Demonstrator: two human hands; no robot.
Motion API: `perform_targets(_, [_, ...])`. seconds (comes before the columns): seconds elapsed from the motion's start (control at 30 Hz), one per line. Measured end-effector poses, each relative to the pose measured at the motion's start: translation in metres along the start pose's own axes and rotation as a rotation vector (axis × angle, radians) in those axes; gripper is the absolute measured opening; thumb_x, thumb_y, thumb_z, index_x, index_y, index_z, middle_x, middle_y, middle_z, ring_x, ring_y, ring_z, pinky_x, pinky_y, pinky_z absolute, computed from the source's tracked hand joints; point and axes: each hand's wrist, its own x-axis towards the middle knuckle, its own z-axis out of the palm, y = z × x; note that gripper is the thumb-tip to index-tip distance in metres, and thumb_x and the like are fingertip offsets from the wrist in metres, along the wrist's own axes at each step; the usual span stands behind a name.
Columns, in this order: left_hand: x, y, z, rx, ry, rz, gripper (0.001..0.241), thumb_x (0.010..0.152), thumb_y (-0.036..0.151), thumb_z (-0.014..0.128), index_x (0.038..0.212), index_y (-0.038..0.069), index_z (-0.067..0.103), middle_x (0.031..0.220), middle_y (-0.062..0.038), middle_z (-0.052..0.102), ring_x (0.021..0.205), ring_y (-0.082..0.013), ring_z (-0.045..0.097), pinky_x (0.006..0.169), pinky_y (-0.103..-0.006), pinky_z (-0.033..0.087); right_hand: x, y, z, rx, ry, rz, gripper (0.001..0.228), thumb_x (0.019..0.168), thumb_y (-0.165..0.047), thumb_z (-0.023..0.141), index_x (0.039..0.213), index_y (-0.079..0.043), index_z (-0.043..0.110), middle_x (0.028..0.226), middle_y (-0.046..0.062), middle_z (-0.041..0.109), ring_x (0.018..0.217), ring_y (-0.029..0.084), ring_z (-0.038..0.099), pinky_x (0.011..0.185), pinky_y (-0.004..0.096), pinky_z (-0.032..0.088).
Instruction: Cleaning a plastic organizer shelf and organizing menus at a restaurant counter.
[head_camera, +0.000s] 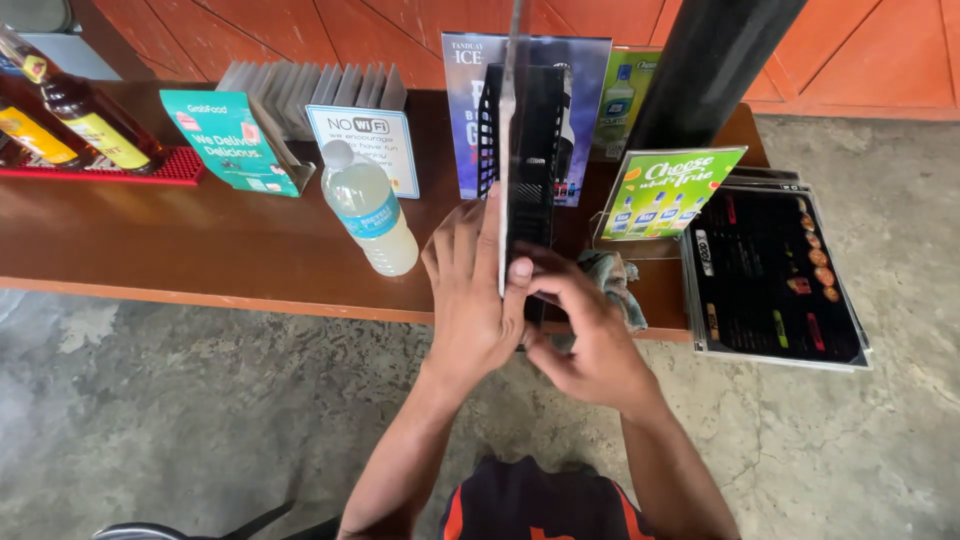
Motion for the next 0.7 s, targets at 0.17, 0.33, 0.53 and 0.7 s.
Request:
perform_targets(0.17, [-0.006,-0.015,0.016,0.134,0.034,-0.011,0.062,0.109,0.031,0.052,0.163,0.006,0.032,0.145,-0.018,0.048,0.136,-0.0426,0.041,0.118,-0.0580,0.029,0.014,-0.005,-0.002,0.417,0.273,0.268,0.055,0.100,-0.016,0.070,0.146,0.002,0.045,0.159,0.023,0.050,0.146,0.035,0.056,0.111,0.045,0.058])
perform_targets(0.33, [-0.015,-0.028,0.028,0.162,0.004,-0.037,0.066,0.103,0.029,0.059,0.162,0.009,0.036,0.138,-0.020,0.047,0.132,-0.0452,0.038,0.118,-0.0612,0.029,0.043,-0.008,0.002,0.292,0.240,0.246,0.072,0.098,-0.022,0.070,0.153,0.008,0.034,0.159,0.025,0.042,0.143,0.039,0.052,0.093,0.040,0.066])
perform_targets(0.53, [-0.017,-0.031,0.033,0.141,-0.002,-0.046,0.061,0.104,0.024,0.060,0.160,0.014,0.040,0.150,-0.025,0.032,0.142,-0.0519,0.028,0.121,-0.0617,0.028,0.055,-0.001,0.019,0.010,0.226,0.391,0.054,0.094,-0.025,0.072,0.136,0.005,0.053,0.126,0.022,0.065,0.098,0.031,0.075,0.067,0.036,0.063])
perform_targets(0.7, [-0.021,-0.042,0.039,-0.103,-0.030,-0.127,0.050,0.111,0.020,0.052,0.160,0.016,0.040,0.166,-0.031,0.011,0.154,-0.0557,0.024,0.124,-0.0553,0.034,0.048,0.015,0.034,-0.146,0.250,0.280,0.037,0.104,-0.013,0.063,0.137,0.002,0.055,0.126,0.026,0.065,0.106,0.044,0.070,0.085,0.049,0.058])
